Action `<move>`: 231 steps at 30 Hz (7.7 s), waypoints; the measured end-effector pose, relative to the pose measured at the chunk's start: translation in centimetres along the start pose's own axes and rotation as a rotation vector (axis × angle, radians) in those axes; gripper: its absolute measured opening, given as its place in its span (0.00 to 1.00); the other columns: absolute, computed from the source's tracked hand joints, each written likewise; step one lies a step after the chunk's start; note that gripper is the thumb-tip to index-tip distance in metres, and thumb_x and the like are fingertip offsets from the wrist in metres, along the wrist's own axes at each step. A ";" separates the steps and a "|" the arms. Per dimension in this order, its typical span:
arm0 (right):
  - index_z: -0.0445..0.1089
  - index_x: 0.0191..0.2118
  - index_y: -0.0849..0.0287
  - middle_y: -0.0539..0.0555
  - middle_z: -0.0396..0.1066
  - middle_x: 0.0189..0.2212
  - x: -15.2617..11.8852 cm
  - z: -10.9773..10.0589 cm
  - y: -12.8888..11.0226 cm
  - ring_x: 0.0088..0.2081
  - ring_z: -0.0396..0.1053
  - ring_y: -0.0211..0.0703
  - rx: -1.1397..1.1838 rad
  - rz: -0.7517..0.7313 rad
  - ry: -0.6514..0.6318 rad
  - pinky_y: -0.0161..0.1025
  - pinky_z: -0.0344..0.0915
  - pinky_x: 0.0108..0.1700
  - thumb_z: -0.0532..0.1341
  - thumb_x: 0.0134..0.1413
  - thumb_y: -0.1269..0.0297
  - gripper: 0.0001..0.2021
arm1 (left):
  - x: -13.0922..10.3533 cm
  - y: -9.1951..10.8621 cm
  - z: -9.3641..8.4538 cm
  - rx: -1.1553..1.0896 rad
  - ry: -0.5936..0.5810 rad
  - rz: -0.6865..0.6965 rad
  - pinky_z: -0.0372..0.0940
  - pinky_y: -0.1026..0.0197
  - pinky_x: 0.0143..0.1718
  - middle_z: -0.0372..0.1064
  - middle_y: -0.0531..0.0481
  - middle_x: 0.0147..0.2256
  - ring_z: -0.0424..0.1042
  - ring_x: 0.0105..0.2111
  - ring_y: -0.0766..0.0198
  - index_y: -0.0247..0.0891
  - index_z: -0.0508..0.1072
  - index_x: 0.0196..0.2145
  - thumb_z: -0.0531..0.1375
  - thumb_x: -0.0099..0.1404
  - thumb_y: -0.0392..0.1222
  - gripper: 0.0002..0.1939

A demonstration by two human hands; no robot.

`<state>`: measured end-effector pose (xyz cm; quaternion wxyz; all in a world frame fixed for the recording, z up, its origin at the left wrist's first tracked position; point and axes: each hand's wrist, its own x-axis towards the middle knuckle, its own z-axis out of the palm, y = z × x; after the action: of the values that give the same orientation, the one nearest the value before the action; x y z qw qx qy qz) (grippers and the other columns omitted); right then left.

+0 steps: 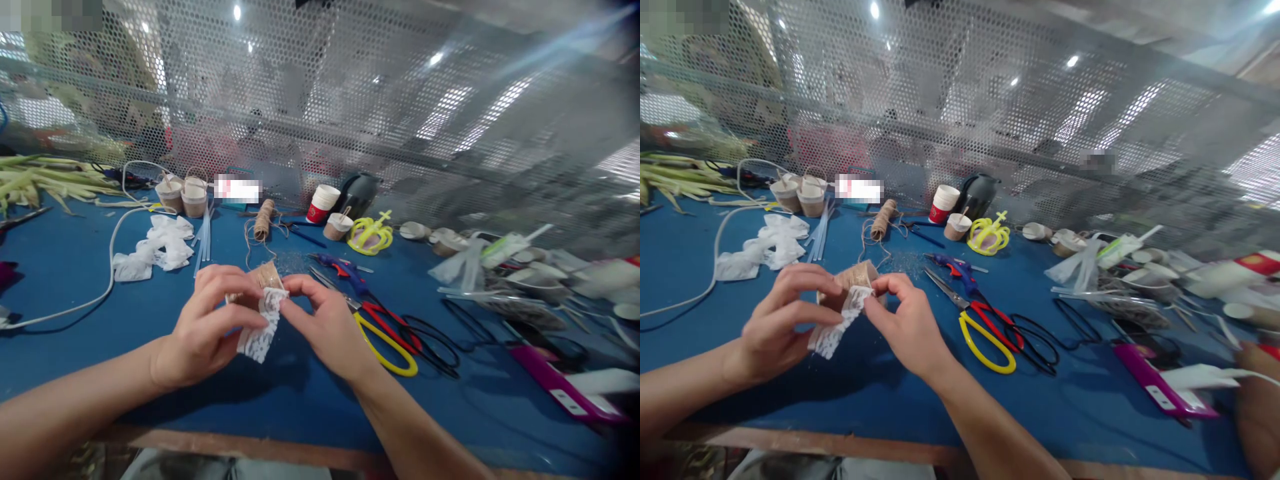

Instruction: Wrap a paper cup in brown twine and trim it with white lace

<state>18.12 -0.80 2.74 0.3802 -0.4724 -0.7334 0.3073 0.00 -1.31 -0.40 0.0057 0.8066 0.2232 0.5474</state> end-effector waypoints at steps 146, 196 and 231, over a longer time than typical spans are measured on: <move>0.68 0.32 0.60 0.54 0.72 0.33 -0.1 0.5 0.5 0.36 0.67 0.43 0.143 0.046 -0.129 0.42 0.64 0.43 0.59 0.50 0.64 0.06 | -1.0 -1.4 0.3 0.195 -0.323 -0.116 0.63 0.47 0.47 0.59 0.33 0.48 0.62 0.48 0.48 0.33 0.53 0.55 0.62 0.56 0.42 0.33; 0.70 0.32 0.58 0.51 0.73 0.27 1.3 -5.3 0.7 0.29 0.69 0.40 -0.317 -0.073 0.270 0.38 0.64 0.34 0.59 0.51 0.63 0.05 | 1.3 -2.6 -0.5 -1.132 -0.066 -1.559 0.66 0.64 0.23 0.73 0.46 0.31 0.72 0.26 0.63 0.37 0.72 0.39 0.54 0.59 0.59 0.23; 0.69 0.27 0.59 0.48 0.64 0.16 -1.3 -4.9 1.1 0.16 0.59 0.33 -0.015 0.178 -0.034 0.31 0.60 0.17 0.60 0.49 0.56 0.11 | 1.4 -2.8 -1.2 -0.705 -0.199 -1.172 0.61 0.67 0.21 0.64 0.54 0.26 0.63 0.23 0.69 0.37 0.62 0.38 0.62 0.53 0.52 0.21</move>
<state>23.13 -1.12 4.13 0.3352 -0.5332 -0.6973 0.3422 -1.64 1.46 0.65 0.5829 0.5492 0.4297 0.4172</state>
